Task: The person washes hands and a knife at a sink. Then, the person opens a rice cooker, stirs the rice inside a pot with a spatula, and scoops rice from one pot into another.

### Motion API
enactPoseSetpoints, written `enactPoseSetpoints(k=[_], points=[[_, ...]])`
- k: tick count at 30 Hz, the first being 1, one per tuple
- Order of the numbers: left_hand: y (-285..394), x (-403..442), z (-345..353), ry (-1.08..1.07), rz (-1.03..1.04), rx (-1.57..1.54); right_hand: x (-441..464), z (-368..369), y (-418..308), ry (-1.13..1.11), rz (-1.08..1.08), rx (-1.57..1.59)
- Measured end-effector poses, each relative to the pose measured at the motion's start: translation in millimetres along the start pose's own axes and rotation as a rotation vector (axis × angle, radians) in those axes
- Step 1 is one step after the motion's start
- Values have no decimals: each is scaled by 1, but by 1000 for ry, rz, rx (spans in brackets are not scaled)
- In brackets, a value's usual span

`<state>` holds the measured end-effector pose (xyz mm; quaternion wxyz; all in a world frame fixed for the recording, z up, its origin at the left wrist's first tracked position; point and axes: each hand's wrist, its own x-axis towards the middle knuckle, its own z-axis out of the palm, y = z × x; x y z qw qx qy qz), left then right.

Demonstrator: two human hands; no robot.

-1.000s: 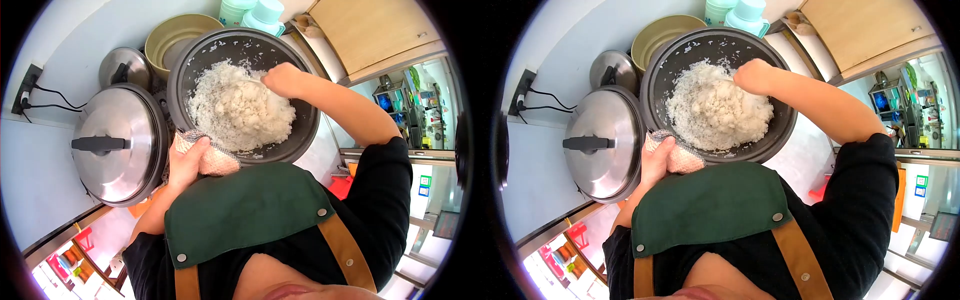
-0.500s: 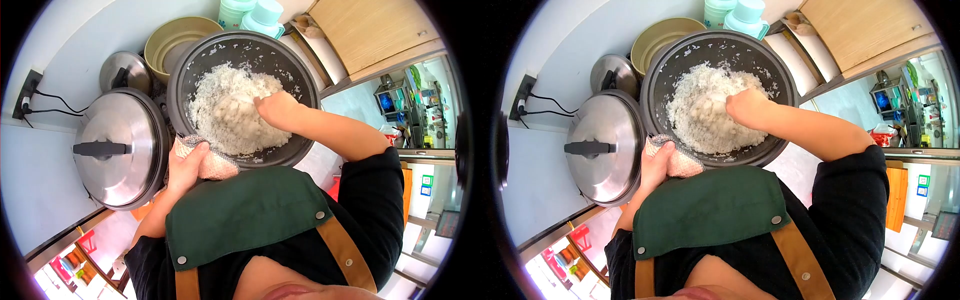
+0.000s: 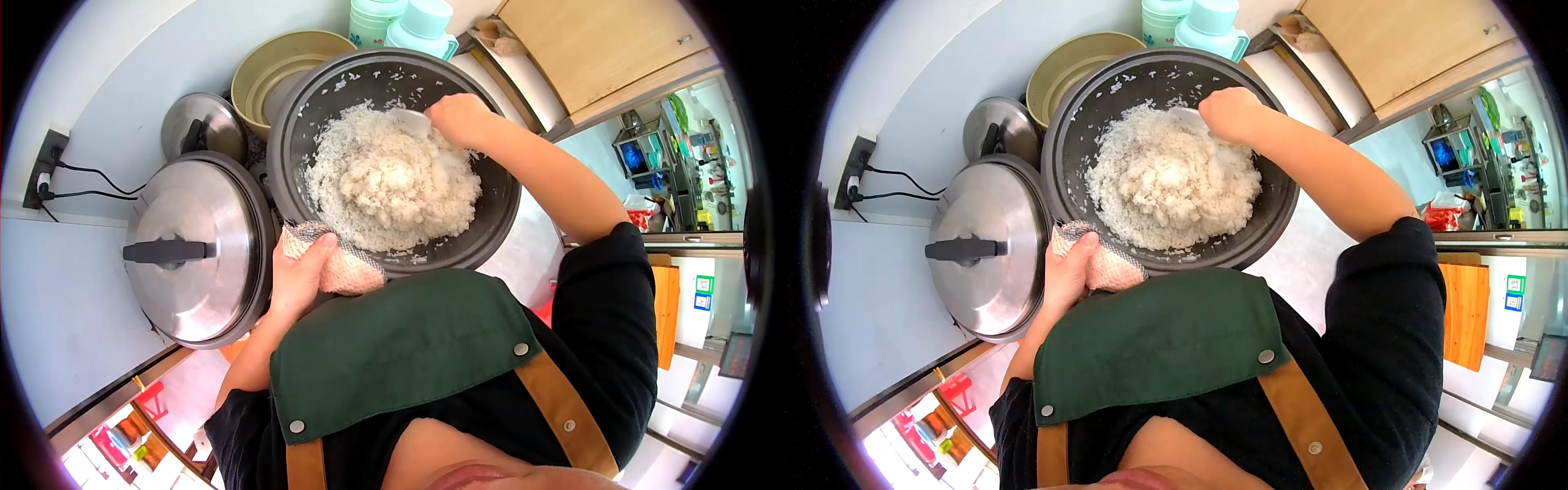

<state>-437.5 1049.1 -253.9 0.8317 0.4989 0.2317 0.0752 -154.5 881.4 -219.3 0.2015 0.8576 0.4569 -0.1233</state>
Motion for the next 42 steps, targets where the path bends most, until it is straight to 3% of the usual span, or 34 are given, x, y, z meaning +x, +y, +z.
enactPoseSetpoints(k=[6,11,14,23,26,30,36,37,42], points=[[-1,1,-2,-11,4,36,-18,-5,-25,-18,-66,-25],[-2,0,-3,-8,-26,24,-4,-12,-2,39,49,-49],[-4,1,-2,3,-13,32,6,-17,-10,140,-27,-1],[1,4,6,11,23,-197,-10,-19,-26,-147,-380,-138],[1,6,3,-15,8,-200,-1,-48,-18,-131,-368,-106],[5,2,6,-35,0,-196,34,-30,-24,32,-237,-220],[1,9,1,-21,14,-240,-17,-15,-41,-25,-469,-171],[3,11,0,-26,11,-233,-11,-11,-34,-104,-441,-144],[-2,6,0,-45,4,-184,20,-34,-26,1,-221,-129]])
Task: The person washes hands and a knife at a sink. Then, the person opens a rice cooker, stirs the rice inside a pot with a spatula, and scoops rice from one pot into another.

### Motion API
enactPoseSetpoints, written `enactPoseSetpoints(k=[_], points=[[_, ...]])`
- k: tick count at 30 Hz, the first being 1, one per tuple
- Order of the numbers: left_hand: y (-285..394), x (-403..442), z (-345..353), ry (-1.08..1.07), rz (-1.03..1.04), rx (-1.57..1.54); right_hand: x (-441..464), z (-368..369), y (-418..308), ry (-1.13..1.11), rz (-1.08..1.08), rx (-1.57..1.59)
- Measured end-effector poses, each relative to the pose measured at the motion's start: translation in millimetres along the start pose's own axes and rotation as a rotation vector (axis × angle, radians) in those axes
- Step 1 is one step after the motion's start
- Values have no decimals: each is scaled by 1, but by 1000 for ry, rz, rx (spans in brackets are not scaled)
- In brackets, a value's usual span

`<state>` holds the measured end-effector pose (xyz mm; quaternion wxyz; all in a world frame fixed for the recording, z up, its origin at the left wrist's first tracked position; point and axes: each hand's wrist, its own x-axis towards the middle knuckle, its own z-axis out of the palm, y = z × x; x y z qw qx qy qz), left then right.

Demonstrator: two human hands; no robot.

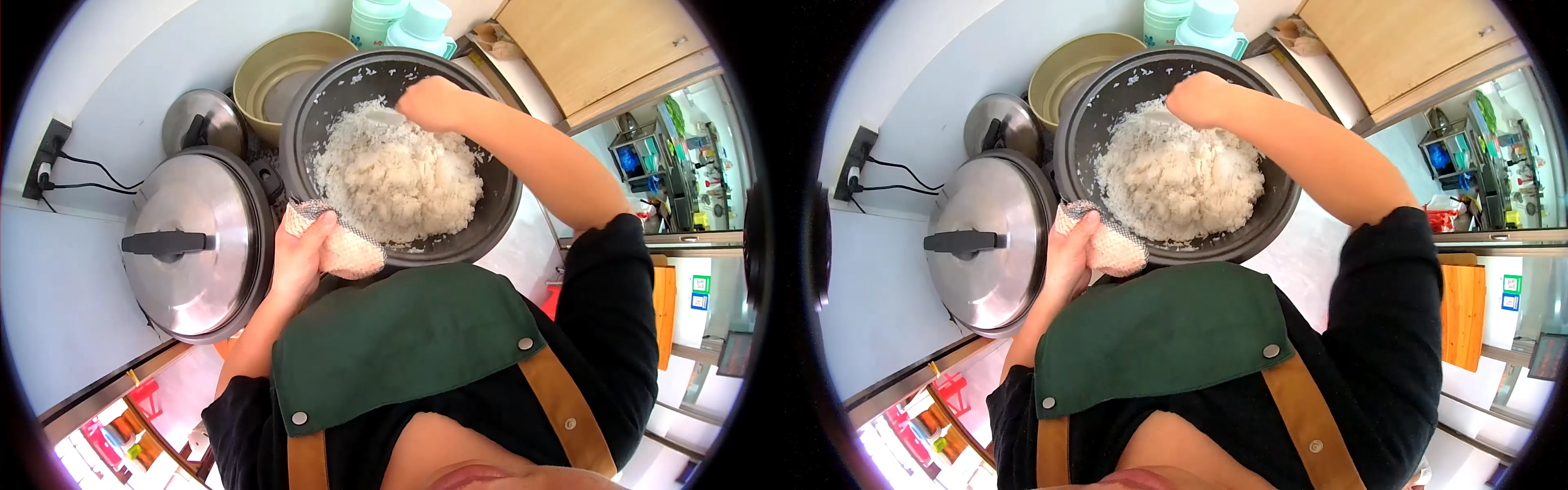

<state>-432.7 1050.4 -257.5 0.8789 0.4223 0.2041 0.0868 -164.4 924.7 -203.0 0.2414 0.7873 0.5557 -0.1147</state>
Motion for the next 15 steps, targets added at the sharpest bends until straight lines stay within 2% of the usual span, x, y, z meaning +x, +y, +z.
enactPoseSetpoints(k=[2,4,5,8,10,12,13,15], points=[[-3,0,-3,4,2,-1,8,-2,-16,34,32,-5],[-4,1,1,15,-13,-35,3,21,-33,-22,4,-2],[-1,2,2,14,-23,0,-2,37,-42,54,26,12],[5,3,-1,14,-41,106,-39,12,-30,-68,71,146],[9,10,-11,-21,-29,205,-55,5,-1,-46,235,118],[15,30,-34,53,33,289,-79,-9,12,-72,401,105],[29,42,-29,128,80,300,-86,-11,12,-109,418,77],[48,85,-40,134,99,430,-100,-11,7,-184,447,25]])
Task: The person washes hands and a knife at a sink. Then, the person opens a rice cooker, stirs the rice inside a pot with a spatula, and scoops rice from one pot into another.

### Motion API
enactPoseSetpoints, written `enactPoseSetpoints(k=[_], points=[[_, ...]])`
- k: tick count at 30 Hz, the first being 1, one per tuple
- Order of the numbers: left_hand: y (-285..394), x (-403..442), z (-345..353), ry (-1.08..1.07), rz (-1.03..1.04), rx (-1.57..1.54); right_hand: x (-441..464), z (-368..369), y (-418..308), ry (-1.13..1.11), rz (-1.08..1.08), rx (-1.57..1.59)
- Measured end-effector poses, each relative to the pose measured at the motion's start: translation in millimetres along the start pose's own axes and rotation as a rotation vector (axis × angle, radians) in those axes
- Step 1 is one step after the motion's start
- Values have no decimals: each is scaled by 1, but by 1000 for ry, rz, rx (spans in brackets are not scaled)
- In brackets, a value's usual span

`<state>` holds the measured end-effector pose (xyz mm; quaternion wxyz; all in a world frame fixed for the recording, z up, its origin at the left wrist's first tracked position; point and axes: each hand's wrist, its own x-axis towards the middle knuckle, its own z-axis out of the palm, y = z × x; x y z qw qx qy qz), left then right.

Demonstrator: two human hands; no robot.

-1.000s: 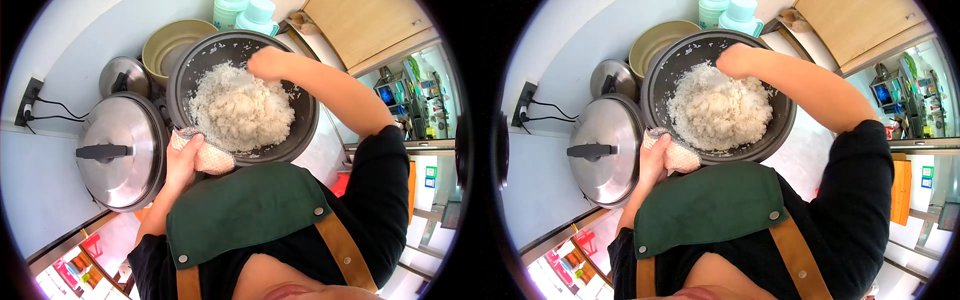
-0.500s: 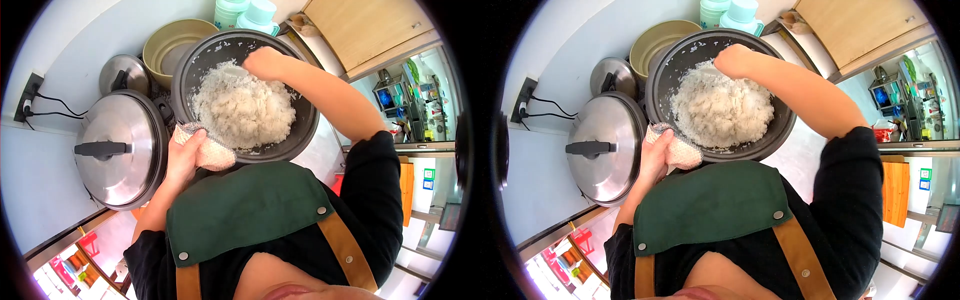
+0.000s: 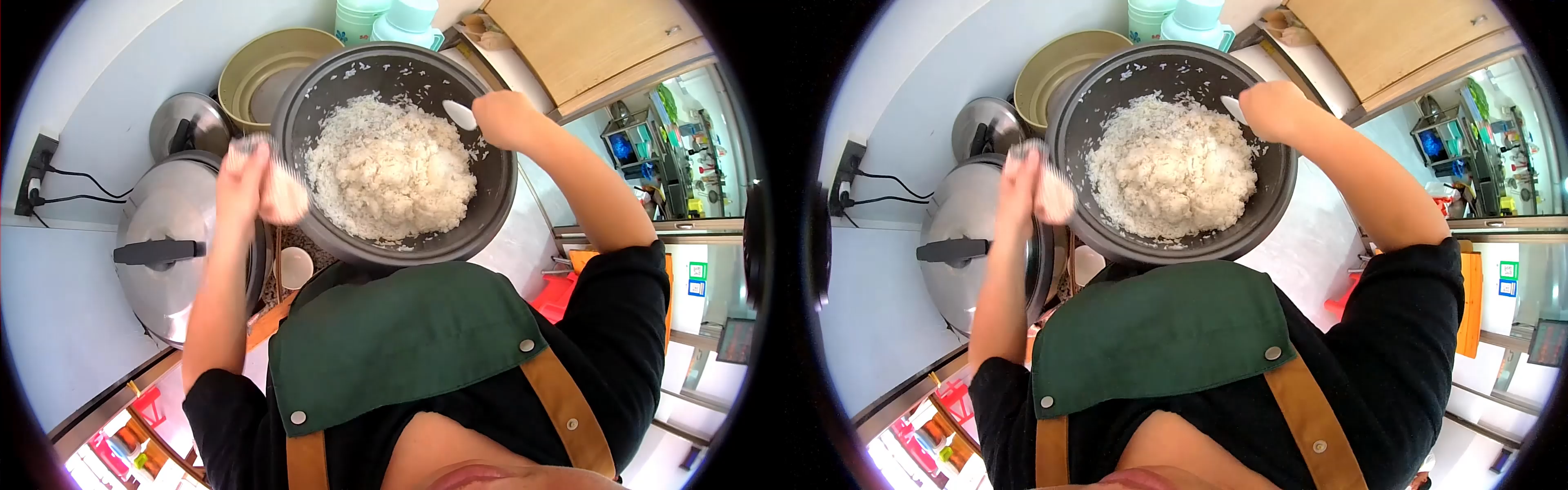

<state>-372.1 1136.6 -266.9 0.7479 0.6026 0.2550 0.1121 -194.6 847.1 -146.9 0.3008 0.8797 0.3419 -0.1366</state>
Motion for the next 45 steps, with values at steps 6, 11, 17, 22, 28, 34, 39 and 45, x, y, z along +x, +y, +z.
enactPoseSetpoints(k=[6,11,17,22,28,34,39,45], points=[[6,43,16,-306,-122,-87,3,35,-3,-108,27,21],[-13,-12,29,-63,-76,-237,29,55,-8,11,-39,136],[-26,-59,54,62,22,-275,60,74,4,-35,-223,184],[-26,-63,57,82,39,-296,33,59,-24,-35,-300,145],[-26,-61,55,60,-16,-277,18,26,-34,12,-320,-28],[-26,-63,49,28,-51,-208,76,40,1,297,-163,-16],[-23,-64,55,78,-18,-224,63,55,-19,113,-332,16],[-28,-58,49,42,-46,-178,39,46,-11,63,-383,75]])
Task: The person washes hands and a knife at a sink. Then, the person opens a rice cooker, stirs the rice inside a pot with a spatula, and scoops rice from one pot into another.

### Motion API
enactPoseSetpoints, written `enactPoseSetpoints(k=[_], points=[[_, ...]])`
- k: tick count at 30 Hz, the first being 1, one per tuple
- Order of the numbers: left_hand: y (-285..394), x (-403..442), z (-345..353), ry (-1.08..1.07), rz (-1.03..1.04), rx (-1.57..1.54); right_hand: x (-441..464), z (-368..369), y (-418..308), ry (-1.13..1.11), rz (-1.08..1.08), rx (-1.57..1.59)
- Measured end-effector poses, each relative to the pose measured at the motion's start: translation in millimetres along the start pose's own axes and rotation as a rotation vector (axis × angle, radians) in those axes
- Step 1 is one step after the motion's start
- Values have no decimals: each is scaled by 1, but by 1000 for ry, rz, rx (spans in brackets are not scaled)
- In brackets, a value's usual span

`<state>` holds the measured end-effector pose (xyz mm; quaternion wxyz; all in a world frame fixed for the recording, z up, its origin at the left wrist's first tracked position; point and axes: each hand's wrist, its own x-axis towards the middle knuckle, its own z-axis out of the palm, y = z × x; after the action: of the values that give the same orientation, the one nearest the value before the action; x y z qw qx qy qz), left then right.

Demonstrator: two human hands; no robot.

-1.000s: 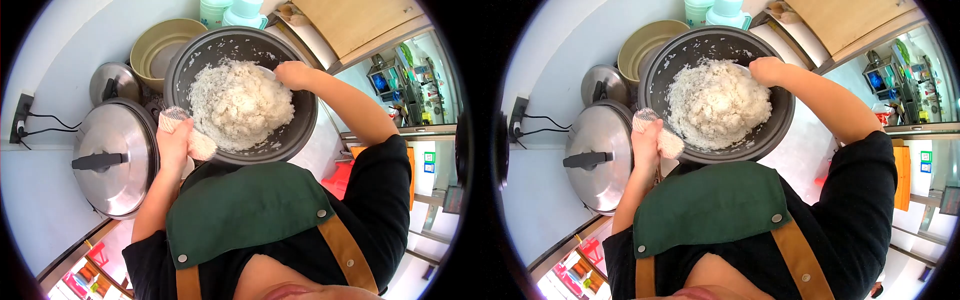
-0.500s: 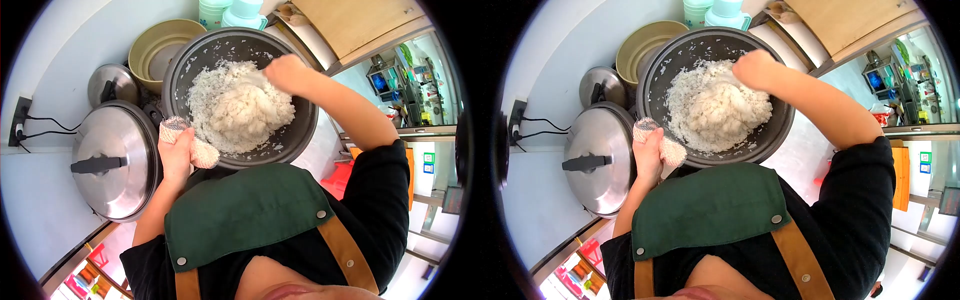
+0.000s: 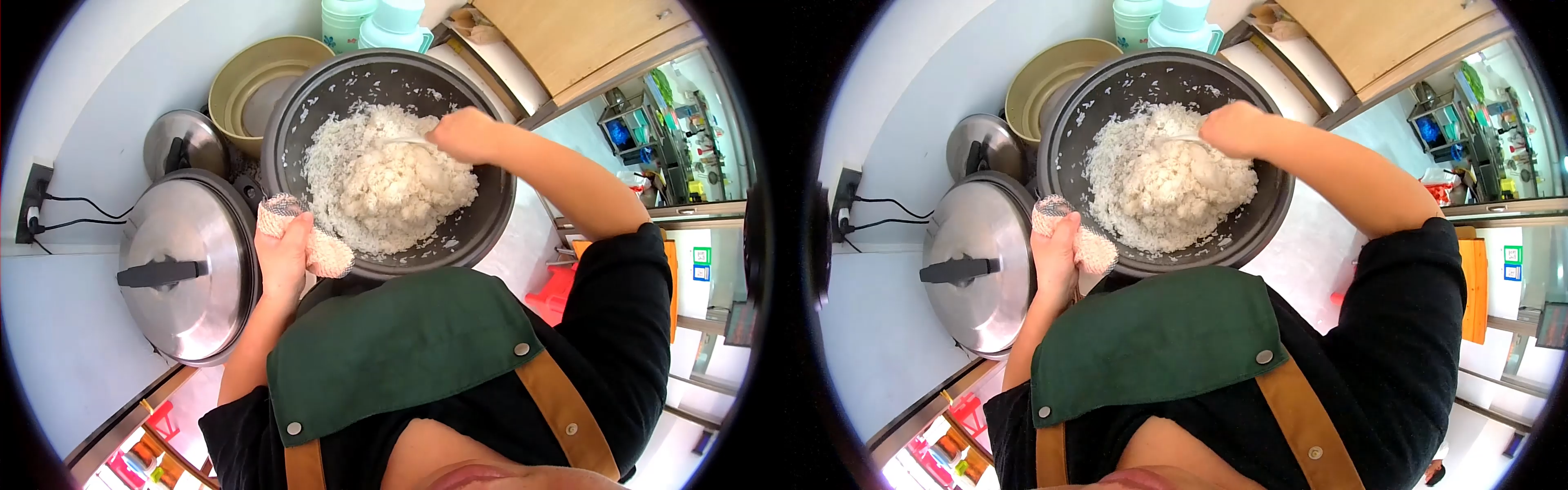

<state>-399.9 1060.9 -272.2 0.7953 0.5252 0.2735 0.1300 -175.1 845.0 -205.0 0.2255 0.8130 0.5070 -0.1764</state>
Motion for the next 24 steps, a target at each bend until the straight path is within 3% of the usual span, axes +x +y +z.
enactPoseSetpoints(k=[4,10,16,21,24], points=[[2,-1,0,-2,-4,35,20,-1,19,70,125,-130],[0,-2,0,4,3,-14,20,17,-12,8,-30,-76],[1,2,1,-13,3,-23,3,3,9,-7,-68,130],[2,-1,-2,-23,-10,12,24,-2,-4,-12,142,-60],[-2,-1,-2,9,3,1,19,12,-20,9,-17,-35]])
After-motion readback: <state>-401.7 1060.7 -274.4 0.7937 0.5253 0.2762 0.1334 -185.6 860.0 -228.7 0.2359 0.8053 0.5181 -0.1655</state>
